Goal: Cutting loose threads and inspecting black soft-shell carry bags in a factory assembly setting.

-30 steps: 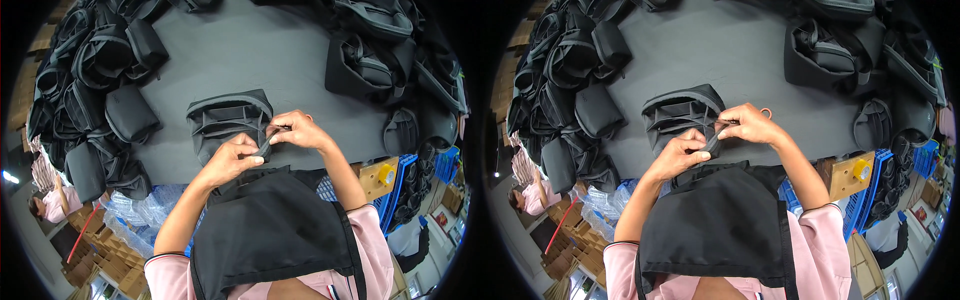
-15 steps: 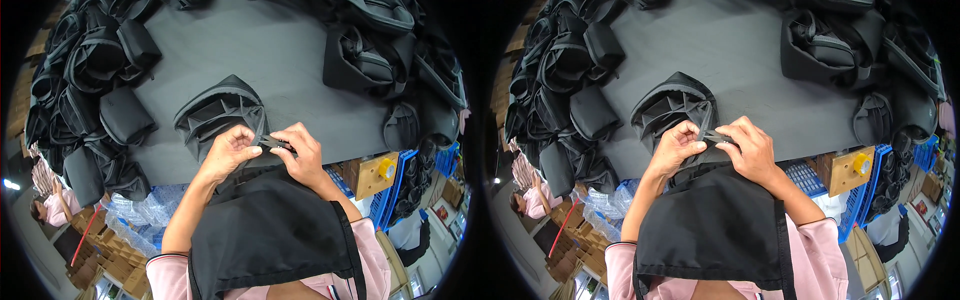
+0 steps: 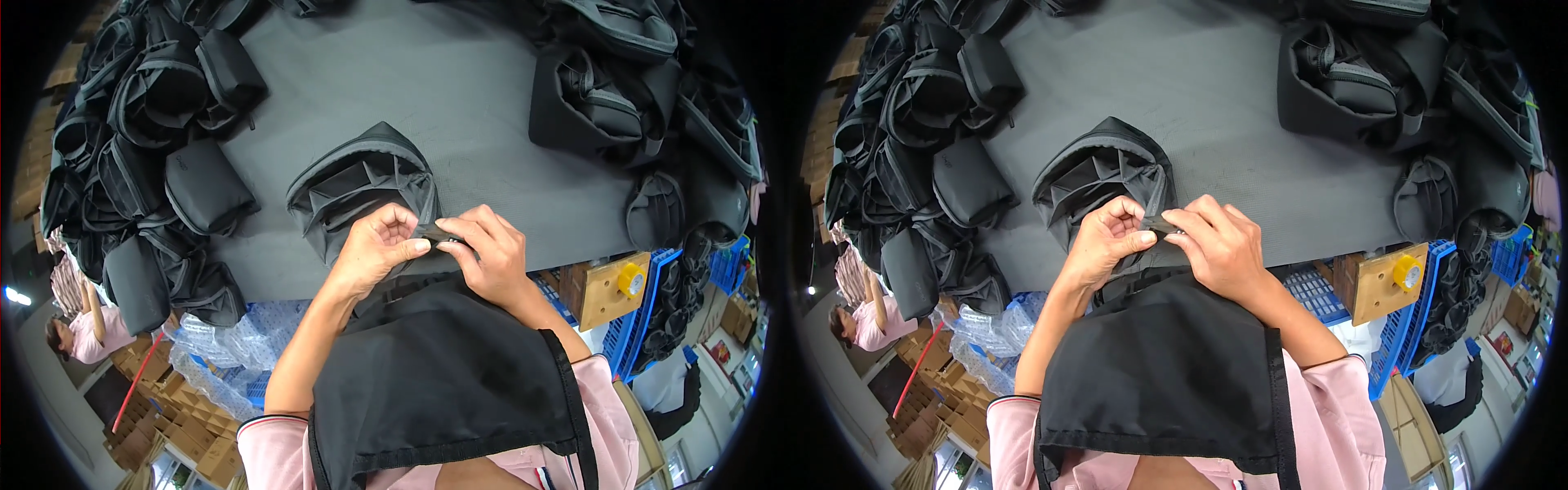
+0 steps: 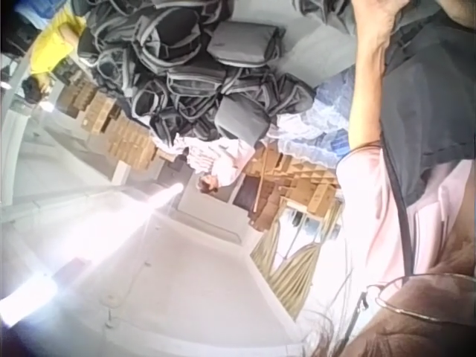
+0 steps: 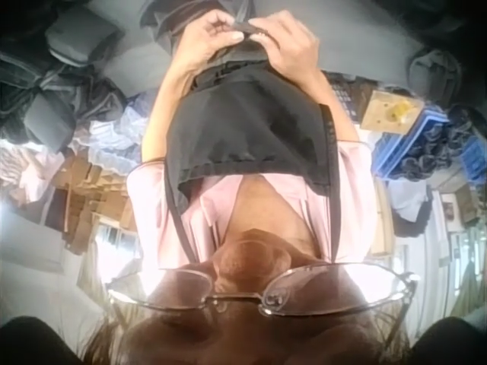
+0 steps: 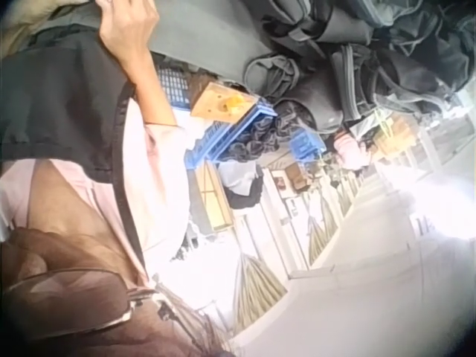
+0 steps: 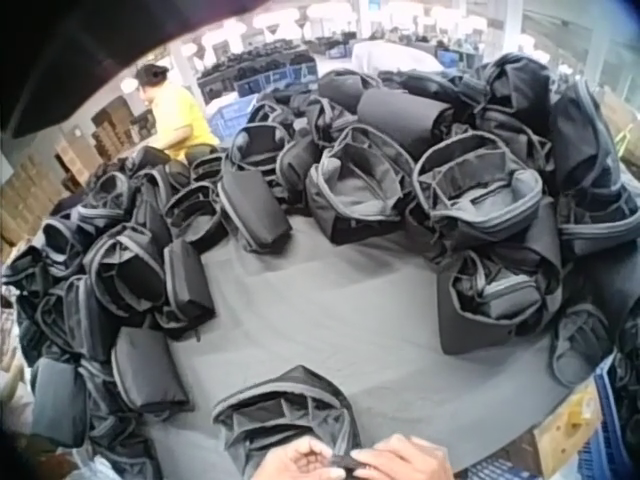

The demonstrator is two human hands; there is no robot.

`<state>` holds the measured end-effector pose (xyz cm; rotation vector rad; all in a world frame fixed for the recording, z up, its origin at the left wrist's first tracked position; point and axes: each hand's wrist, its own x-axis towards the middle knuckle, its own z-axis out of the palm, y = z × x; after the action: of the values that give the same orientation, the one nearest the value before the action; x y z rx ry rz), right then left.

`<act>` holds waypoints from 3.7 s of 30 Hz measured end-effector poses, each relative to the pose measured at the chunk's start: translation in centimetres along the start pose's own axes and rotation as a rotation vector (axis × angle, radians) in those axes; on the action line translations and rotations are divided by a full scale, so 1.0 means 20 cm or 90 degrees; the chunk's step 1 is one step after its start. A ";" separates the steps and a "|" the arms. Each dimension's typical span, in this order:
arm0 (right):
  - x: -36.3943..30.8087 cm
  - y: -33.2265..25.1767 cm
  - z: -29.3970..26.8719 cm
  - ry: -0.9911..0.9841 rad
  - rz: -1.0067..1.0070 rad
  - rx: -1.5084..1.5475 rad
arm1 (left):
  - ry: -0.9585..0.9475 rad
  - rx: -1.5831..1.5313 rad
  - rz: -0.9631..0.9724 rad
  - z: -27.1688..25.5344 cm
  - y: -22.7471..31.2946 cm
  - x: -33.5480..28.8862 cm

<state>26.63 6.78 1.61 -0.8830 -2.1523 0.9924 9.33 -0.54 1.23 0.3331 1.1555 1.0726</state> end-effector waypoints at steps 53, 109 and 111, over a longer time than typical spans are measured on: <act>0.10 -0.08 0.10 -0.080 0.198 0.162 | 0.291 -0.499 0.107 0.00 0.07 0.20; 0.12 0.15 -0.02 -0.226 -0.036 -0.027 | 0.240 0.130 -0.014 -0.01 -0.02 0.20; 0.12 0.16 -0.02 -0.229 -0.031 -0.011 | 0.232 0.137 -0.025 -0.01 -0.02 0.19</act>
<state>26.55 10.51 -0.21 -0.6955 -2.4696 1.1819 9.25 2.40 -1.33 0.2881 1.6026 1.0011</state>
